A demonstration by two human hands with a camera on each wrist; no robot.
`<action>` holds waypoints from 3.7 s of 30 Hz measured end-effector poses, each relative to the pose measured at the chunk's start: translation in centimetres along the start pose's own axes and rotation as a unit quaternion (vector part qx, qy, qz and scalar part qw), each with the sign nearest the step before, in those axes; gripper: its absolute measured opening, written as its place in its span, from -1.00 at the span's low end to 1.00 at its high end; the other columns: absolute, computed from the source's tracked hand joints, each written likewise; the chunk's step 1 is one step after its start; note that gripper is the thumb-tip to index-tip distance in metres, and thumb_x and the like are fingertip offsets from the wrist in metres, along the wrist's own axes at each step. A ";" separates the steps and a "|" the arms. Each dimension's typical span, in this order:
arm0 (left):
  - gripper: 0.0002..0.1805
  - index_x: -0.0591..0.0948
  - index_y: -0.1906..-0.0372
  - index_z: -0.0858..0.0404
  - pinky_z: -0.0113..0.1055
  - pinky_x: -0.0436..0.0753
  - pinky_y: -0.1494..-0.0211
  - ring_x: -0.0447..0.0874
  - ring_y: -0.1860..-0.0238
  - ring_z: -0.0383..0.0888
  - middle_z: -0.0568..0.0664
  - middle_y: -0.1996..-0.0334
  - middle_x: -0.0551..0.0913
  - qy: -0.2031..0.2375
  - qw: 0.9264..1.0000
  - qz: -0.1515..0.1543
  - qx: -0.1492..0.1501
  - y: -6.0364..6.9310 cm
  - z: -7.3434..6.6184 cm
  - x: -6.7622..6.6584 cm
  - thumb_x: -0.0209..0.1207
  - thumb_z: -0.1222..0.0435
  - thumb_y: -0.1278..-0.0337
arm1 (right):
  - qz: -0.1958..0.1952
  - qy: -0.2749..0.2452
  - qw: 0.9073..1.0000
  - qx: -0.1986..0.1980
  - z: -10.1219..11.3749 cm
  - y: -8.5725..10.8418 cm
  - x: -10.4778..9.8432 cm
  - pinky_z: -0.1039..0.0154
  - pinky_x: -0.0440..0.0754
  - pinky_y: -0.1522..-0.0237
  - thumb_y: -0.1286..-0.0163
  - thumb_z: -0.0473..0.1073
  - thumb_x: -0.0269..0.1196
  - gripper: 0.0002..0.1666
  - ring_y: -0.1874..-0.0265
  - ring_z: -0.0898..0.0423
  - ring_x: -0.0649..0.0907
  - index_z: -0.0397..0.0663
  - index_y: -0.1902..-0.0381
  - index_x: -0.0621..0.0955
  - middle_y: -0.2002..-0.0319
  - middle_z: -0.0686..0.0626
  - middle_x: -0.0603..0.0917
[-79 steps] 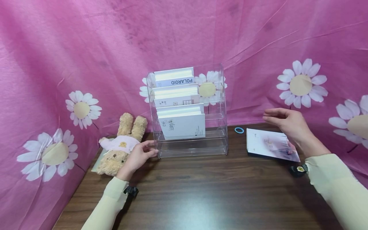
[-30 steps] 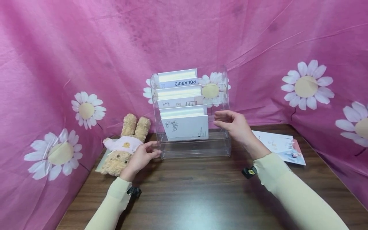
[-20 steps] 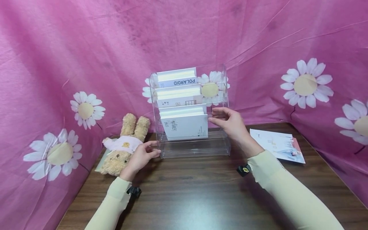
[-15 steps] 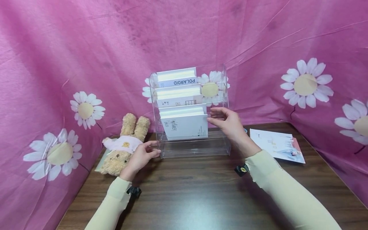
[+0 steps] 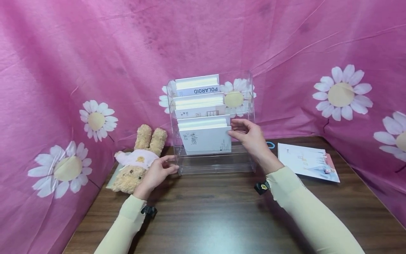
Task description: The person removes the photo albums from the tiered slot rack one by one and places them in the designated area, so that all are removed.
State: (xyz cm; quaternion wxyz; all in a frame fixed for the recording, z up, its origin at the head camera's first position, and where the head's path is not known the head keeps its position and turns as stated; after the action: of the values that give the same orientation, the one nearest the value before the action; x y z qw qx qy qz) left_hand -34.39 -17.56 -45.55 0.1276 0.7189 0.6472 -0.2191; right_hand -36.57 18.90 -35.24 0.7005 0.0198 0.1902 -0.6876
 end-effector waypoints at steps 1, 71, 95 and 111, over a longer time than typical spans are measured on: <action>-0.51 0.72 -0.35 0.36 -0.52 0.75 0.10 0.92 0.01 -0.01 0.29 -0.14 0.87 0.001 1.000 0.001 0.000 0.0 0.0 0.0 0.48 0.43 -0.38 | 0.001 -0.002 1.000 0.002 -0.1 0.0 0.0 0.62 0.68 0.00 -0.55 -0.18 0.50 -0.31 0.01 0.48 0.69 -0.22 -0.54 0.59 -0.43 -0.34 0.67; -0.51 0.69 -0.36 0.41 -0.46 0.83 0.05 0.92 0.02 -0.05 0.39 -0.13 0.84 0.035 0.999 0.015 -0.006 -0.2 0.5 0.3 0.47 0.44 -0.39 | 0.008 0.033 0.999 -0.012 -0.4 -0.7 0.6 0.50 0.66 0.14 -0.57 -0.09 0.49 -0.46 0.07 0.35 0.69 -0.24 -0.35 0.67 -0.03 0.13 0.70; -0.57 0.69 -0.32 0.45 -0.50 0.78 -0.03 0.86 -0.04 -0.07 0.43 -0.15 0.82 0.076 0.996 0.031 -0.018 -0.4 1.2 0.1 0.42 0.45 -0.44 | -0.021 0.047 0.998 -0.044 1.4 0.0 -1.0 0.59 0.66 0.13 -0.54 -0.11 0.52 -0.48 0.11 0.48 0.69 -0.22 -0.34 0.70 0.10 0.35 0.73; -0.59 0.72 -0.28 0.39 -0.47 0.78 0.02 0.85 0.02 -0.12 0.34 -0.11 0.85 0.071 0.997 0.024 -0.029 -0.4 1.4 0.1 0.45 0.45 -0.39 | -0.022 0.058 0.997 -0.039 2.5 1.6 -1.1 0.53 0.66 0.17 -0.55 -0.06 0.52 -0.50 0.10 0.41 0.69 -0.18 -0.29 0.71 0.09 0.39 0.73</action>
State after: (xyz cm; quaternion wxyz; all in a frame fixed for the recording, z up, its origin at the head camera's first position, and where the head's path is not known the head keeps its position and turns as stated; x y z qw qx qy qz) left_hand -35.03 -18.06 -46.74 0.1075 0.7442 0.6430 -0.1450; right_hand -34.44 19.36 -32.99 0.6729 0.0278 0.2578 -0.6928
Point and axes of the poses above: each hand's wrist, its own y-axis away from the middle knuckle, its own x-axis out of the palm, z = x × y, the point moved 8 cm from there along -y, towards the middle knuckle
